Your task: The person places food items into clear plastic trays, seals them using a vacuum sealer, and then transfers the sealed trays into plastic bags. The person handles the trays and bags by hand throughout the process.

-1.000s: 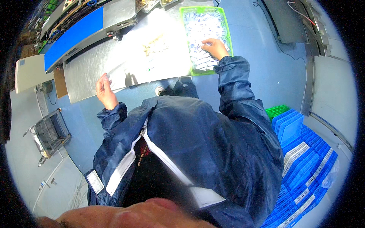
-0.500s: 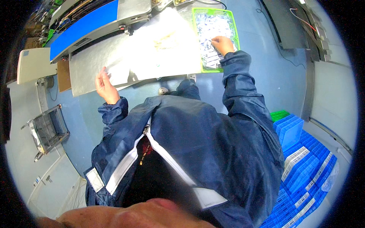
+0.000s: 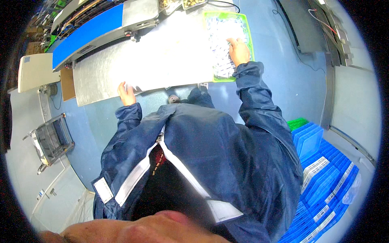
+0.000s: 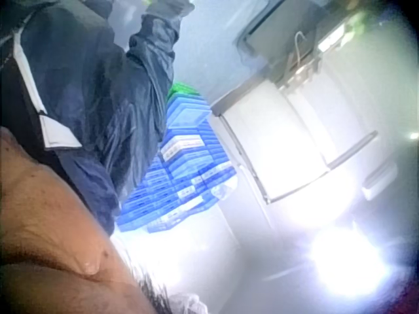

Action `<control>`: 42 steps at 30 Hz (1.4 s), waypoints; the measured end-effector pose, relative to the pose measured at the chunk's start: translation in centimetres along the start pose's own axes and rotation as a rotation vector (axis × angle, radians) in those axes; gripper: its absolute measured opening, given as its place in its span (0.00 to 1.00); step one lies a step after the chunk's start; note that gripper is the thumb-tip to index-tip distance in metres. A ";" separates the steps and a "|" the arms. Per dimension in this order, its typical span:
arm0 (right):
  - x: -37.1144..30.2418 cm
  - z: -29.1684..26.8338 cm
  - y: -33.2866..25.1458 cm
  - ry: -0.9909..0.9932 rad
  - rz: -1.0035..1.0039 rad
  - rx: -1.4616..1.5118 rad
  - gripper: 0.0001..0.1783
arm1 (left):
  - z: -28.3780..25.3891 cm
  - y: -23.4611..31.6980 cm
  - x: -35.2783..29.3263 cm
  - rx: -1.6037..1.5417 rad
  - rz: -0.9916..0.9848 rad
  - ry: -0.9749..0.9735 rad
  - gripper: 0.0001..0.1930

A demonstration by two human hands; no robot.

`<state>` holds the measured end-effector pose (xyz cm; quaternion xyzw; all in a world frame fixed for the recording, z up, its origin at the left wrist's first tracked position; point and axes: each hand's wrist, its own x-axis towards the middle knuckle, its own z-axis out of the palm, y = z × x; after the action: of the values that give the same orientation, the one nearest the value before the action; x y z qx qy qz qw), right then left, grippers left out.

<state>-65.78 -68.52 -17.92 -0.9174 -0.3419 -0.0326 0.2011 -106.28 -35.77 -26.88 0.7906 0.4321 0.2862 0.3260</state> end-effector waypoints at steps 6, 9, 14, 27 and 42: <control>2.0 -0.7 1.6 0.109 0.077 0.299 0.12 | 0.6 7.8 3.6 0.475 -0.112 -0.189 0.40; 4.4 -1.0 -0.6 0.092 -0.016 0.419 0.12 | 5.9 9.4 5.4 0.042 -0.129 -0.326 0.43; 5.8 2.9 -1.5 -0.047 -0.018 0.550 0.13 | 14.9 17.1 6.5 -0.118 -0.426 -0.484 0.44; 9.5 -0.1 -5.9 -0.440 0.121 1.136 0.14 | 9.4 13.5 4.9 -1.136 -0.894 -0.463 0.23; 9.5 -7.6 -18.8 -0.455 -0.597 0.393 0.18 | 1.4 13.0 1.9 -1.490 -0.725 -0.476 0.20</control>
<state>-70.00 -52.78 -2.59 -0.7061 -0.6280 0.1796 0.2734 -97.95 -39.91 -17.50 0.2226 0.2776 0.1999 0.9129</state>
